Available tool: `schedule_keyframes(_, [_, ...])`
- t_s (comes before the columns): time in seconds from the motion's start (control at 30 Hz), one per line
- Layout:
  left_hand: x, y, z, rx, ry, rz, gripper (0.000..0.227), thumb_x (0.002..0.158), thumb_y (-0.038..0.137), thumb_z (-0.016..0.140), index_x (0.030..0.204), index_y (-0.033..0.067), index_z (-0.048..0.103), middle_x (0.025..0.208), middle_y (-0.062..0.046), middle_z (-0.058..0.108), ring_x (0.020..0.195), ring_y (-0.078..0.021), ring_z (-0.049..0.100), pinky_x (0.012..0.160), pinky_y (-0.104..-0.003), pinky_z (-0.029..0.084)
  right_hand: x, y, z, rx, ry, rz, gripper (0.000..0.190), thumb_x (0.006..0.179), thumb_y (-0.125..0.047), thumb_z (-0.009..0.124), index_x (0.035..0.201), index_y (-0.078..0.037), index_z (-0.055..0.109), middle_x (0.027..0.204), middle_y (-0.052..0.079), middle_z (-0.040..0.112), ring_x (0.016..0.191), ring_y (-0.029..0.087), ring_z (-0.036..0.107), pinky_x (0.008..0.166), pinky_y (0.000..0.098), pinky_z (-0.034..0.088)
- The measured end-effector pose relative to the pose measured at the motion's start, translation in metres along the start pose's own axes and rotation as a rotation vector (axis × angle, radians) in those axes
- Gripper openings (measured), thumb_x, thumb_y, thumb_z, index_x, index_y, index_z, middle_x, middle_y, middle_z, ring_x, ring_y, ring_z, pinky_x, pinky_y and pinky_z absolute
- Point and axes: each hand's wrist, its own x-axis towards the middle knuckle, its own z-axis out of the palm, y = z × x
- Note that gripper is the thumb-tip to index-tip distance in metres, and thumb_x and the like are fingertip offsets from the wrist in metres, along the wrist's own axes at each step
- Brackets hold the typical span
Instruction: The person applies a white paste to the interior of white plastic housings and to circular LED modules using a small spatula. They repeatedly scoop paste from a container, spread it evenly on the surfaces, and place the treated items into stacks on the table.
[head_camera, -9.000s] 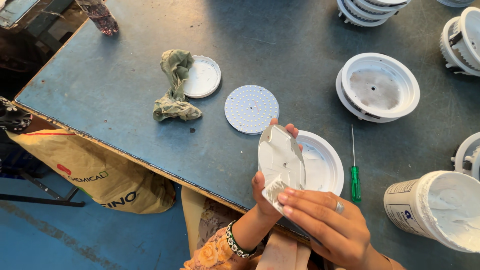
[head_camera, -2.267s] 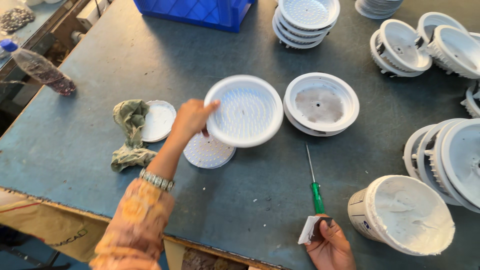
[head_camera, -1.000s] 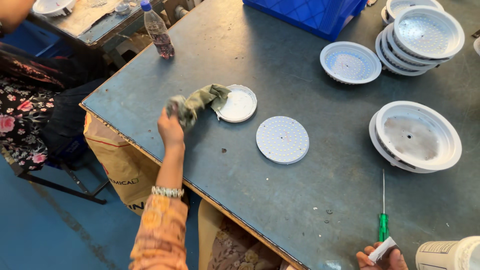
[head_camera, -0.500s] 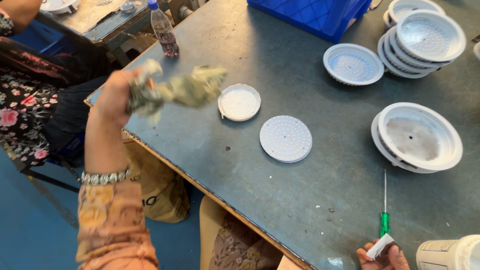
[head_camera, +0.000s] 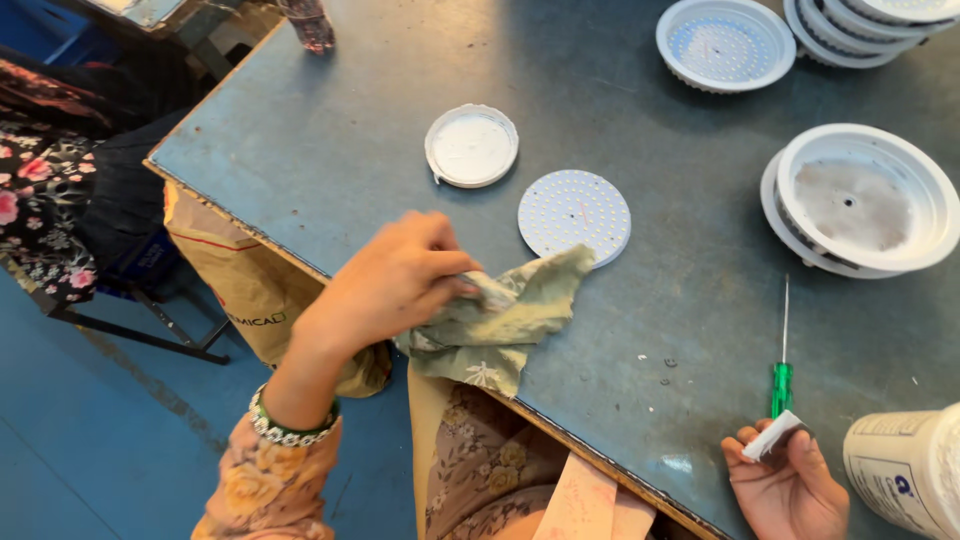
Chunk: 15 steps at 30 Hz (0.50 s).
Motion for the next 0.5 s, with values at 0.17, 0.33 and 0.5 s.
schedule_keyframes(0.17, [0.036, 0.017, 0.037, -0.407, -0.237, -0.211, 0.033, 0.090, 0.028, 0.074, 0.121, 0.0180, 0.069, 0.103, -0.001, 0.071, 0.092, -0.0215, 0.070, 0.082, -0.034, 0.055, -0.011, 0.004, 0.022, 0.054, 0.017, 0.001, 0.025, 0.113, -0.020, 0.064, 0.114, 0.004, 0.070, 0.119, 0.016, 0.071, 0.105, 0.027, 0.059, 0.099, 0.0473, 0.040])
schedule_keyframes(0.33, [0.037, 0.018, 0.090, -0.038, -0.060, 0.302, 0.057, 0.086, 0.038, 0.074, 0.137, 0.0165, 0.063, 0.129, -0.009, 0.063, 0.116, -0.0308, 0.057, 0.094, -0.043, 0.044, -0.011, 0.009, 0.037, 0.047, 0.011, 0.013, 0.024, 0.108, -0.021, 0.066, 0.111, 0.003, 0.070, 0.112, 0.014, 0.070, 0.100, 0.026, 0.056, 0.094, 0.0460, 0.040])
schedule_keyframes(0.5, [0.018, 0.029, 0.145, 0.062, -0.053, 0.070, 0.033, 0.092, 0.026, 0.068, 0.121, 0.0098, 0.064, 0.106, -0.008, 0.063, 0.099, -0.0290, 0.058, 0.082, -0.042, 0.046, -0.016, 0.010, 0.048, 0.181, 0.000, -0.002, 0.019, 0.107, -0.017, 0.067, 0.110, 0.001, 0.070, 0.109, 0.013, 0.069, 0.095, 0.024, 0.054, 0.087, 0.0407, 0.039])
